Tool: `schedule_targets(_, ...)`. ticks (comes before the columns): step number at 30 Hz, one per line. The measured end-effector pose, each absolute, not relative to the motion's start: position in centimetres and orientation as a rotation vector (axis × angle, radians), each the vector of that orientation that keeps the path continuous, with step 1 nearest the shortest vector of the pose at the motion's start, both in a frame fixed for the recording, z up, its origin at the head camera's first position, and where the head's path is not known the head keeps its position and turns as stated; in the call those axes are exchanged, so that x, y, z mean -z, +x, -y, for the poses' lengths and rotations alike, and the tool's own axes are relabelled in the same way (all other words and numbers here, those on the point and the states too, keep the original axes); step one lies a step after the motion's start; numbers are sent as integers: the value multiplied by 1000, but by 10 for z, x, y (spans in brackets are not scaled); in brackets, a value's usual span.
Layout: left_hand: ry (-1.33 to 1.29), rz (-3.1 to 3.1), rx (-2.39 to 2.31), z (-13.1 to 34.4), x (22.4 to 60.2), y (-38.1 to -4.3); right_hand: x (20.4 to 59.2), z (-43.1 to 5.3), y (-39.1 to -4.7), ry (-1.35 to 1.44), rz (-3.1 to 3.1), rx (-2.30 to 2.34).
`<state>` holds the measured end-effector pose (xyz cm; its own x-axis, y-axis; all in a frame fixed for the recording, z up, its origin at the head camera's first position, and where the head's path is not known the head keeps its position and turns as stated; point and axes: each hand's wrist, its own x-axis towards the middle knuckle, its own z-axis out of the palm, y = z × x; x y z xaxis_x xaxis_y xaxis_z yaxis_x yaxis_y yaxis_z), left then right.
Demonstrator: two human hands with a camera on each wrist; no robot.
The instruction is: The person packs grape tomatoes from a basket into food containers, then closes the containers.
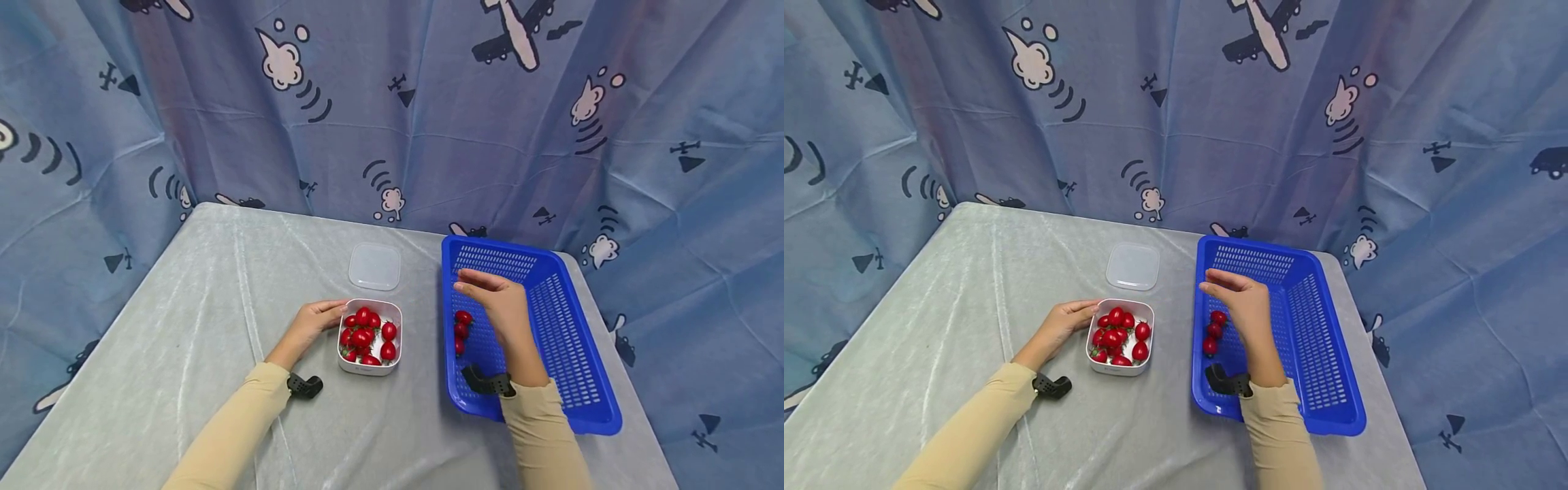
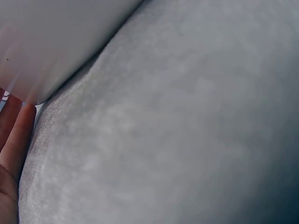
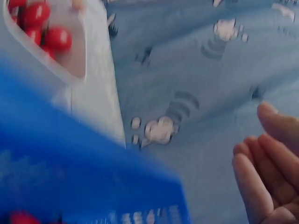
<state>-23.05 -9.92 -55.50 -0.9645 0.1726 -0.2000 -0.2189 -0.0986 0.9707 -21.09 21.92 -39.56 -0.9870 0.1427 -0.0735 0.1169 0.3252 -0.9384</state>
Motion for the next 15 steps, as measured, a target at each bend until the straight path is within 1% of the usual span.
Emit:
schedule_targets(8,-41,-1911,-2150,100,554,-229,421,-262,-232,-318,2750,-1704)
schedule_targets(15,-26,-1920,-2142,100,556,-230,452,-289,-247,-388,2830,-1864)
